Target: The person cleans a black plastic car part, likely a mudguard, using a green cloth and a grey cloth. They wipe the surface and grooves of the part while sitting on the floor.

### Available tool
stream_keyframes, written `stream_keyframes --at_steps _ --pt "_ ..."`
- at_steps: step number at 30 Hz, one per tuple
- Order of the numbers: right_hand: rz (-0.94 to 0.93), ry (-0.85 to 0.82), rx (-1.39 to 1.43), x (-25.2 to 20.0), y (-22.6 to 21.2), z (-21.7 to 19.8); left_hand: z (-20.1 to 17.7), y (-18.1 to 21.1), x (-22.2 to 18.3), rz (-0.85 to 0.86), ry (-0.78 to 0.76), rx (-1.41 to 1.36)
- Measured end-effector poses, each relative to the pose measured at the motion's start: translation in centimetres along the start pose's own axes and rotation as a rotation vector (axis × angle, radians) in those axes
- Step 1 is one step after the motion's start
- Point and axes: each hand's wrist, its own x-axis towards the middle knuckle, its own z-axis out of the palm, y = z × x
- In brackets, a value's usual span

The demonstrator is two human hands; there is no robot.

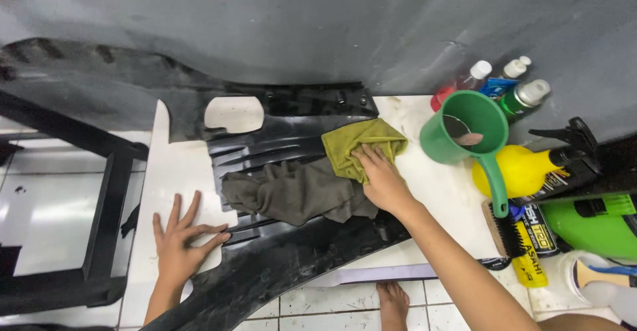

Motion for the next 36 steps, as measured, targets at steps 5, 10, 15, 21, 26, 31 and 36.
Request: stream_keyframes --at_steps 5,10,15,21,26,31,36 --pt "0.006 0.513 0.545 0.3 0.9 -2.5 0.2 -0.1 -0.1 -0.010 -0.013 0.019" --pt "-0.150 0.847 0.271 1.6 4.1 -1.2 0.4 -0.7 -0.3 -0.019 -0.012 0.041" --pt "-0.012 0.136 -0.043 3.1 7.4 -0.4 0.5 -1.1 -0.2 -0.044 -0.040 0.084" --pt "-0.021 0.180 -0.251 6.4 8.3 0.5 0.7 -0.7 -0.3 -0.054 -0.008 0.084" --pt "0.157 0.079 -0.198 4.7 4.3 -2.5 1.4 -2.4 -0.1 -0.086 -0.031 0.162" --pt "0.122 0.193 -0.168 7.6 7.4 -1.4 1.1 -1.1 0.3 -0.184 -0.061 0.191" --pt "-0.021 0.238 -0.196 8.8 10.1 -0.2 1.0 -3.8 -0.7 -0.036 -0.045 0.064"
